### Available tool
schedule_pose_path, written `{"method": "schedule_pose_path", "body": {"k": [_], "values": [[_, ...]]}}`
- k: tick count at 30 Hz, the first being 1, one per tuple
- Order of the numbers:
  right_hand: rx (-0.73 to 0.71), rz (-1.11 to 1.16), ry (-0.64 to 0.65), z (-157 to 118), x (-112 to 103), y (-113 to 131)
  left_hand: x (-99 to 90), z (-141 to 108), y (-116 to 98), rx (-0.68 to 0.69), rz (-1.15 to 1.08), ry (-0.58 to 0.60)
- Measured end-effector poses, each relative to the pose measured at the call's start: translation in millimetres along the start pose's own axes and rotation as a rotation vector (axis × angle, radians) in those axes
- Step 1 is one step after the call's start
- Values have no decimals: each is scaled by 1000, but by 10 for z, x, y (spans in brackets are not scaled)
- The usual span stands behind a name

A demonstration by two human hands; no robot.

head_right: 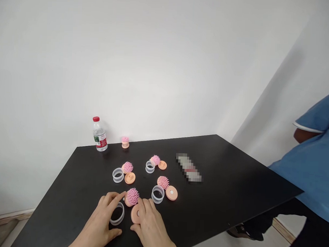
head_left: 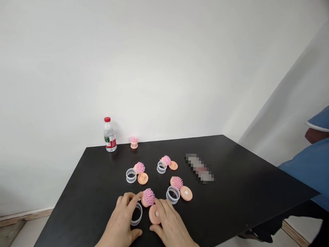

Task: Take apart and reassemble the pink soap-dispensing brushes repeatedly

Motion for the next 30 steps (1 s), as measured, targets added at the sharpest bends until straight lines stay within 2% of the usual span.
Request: {"method": "schedule_pose_path", "body": {"k": [6,9,14,16,19,22,25,27,30], "values": [[-82,14,20,22,-17,47,-31,139,-70,16,-63,54],[-95,27,44,40,-5,48,-60,149,-89,22,-105,13],[-87,71,91,44,29,-6,-57,99,-43,-64,-60,-10],[-77,72,117,51,-37,-22,-59,84,-18,-77,-60,-5],[-98,55,108,148,-290,-6,-122,78,49,-82,-115,-22],[-174,19,17,449,-621,66,-252,105,193,-109,-166,-96],[-254,-27,-74,989,-792,167,-366,161,383,-145,-175,-229],[-238,-70,-71,1443,-734,213,-391,192,490,-163,-204,-327],[-210,-101,-39,2133,-448,265,-377,202,600,-196,-267,-539]]}}
Point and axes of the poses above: each hand's wrist, its own z-axis towards the middle knuckle, its own x-axis out of the palm, y = z × x, the point moved 3 cm from there along z, towards the middle knuckle, and after that the axes turned 14 degrees about -y, right-handed, at the moved point
